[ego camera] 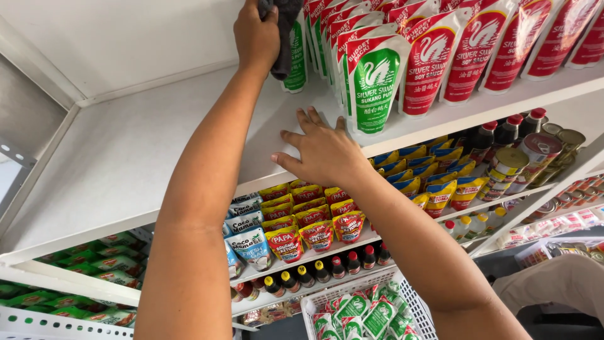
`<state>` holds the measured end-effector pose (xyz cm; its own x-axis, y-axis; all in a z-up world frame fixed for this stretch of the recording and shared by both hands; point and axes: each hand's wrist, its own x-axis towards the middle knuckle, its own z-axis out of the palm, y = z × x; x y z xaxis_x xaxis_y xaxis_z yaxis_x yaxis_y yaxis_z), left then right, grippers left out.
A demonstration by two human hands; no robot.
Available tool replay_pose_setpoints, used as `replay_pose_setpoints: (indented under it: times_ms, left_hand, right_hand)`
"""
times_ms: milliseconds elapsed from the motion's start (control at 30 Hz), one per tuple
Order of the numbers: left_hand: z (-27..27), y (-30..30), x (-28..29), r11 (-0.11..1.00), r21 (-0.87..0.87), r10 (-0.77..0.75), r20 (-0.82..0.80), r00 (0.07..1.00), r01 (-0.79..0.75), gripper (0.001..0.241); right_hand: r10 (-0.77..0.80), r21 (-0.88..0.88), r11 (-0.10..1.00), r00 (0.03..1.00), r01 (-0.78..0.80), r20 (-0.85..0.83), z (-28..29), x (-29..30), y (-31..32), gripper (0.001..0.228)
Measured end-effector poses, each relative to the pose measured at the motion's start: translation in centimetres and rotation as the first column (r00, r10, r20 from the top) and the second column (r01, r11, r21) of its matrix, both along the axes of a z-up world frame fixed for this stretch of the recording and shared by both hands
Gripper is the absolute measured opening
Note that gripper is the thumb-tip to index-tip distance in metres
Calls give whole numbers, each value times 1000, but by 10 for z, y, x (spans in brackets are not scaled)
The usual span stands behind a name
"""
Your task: Wiping down condiment pouches with a cloth and arranging them on a grocery store shelf.
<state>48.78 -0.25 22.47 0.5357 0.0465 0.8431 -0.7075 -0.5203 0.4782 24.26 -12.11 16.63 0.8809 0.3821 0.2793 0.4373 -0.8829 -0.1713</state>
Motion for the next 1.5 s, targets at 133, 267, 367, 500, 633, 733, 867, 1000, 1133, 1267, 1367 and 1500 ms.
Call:
replay_pose_setpoints:
  times_ms: [133,267,367,500,633,733,867,1000,1133,1267,1367,1500]
  left_hand:
    - [-3,-1,5,998,-8,55,44,997,-55,21]
    - [-2,-5,-1,1000,-24,8,53,999,-7,21]
    - [-4,-5,5,998,-31,50,82,995,-48,20]
    - [-4,-4,0,999,-44,19,20,1000,-18,18]
    - [-6,-4,-1,999,-38,0,24,1000,1,19]
    - [-4,-4,-4,999,-32,-12,50,999,14,18]
    - [-7,0,2,999,-36,-19,87,996,22,17]
    - [-3,6,-7,999,-34,-15,81,997,18,17]
    - [8,15,-26,999,0,-46,199,979,47,17]
    - [23,33,-53,968,243,-67,45,997,54,20]
    - [17,38,-68,779,577,5,-397,918,246,32]
    - [-1,22,-68,686,669,181,-538,823,286,40]
  right_hand:
    - [-7,-1,1000,1000,7,5,0,0,1,67]
    - [-2,9,1000,1000,2,23,-2,1,0,68]
    - [-3,13,1000,1000,3,19,-4,2,0,68]
    - [-5,6,1000,1000,5,19,-3,2,0,68]
    - [-6,1,1000,1000,6,23,-5,2,0,68]
    - [-9,1,1000,999,9,31,-4,3,0,68]
    - [-10,1,1000,1000,10,23,-3,1,0,67]
    - [-6,18,1000,1000,5,30,-3,2,-1,68]
    - [-4,25,1000,1000,4,27,-3,2,-1,68]
    - [-1,41,999,999,0,35,-4,2,-1,68]
    - [-4,31,1000,1000,3,28,0,0,0,66]
    - [-8,15,1000,999,8,30,-2,3,-1,67]
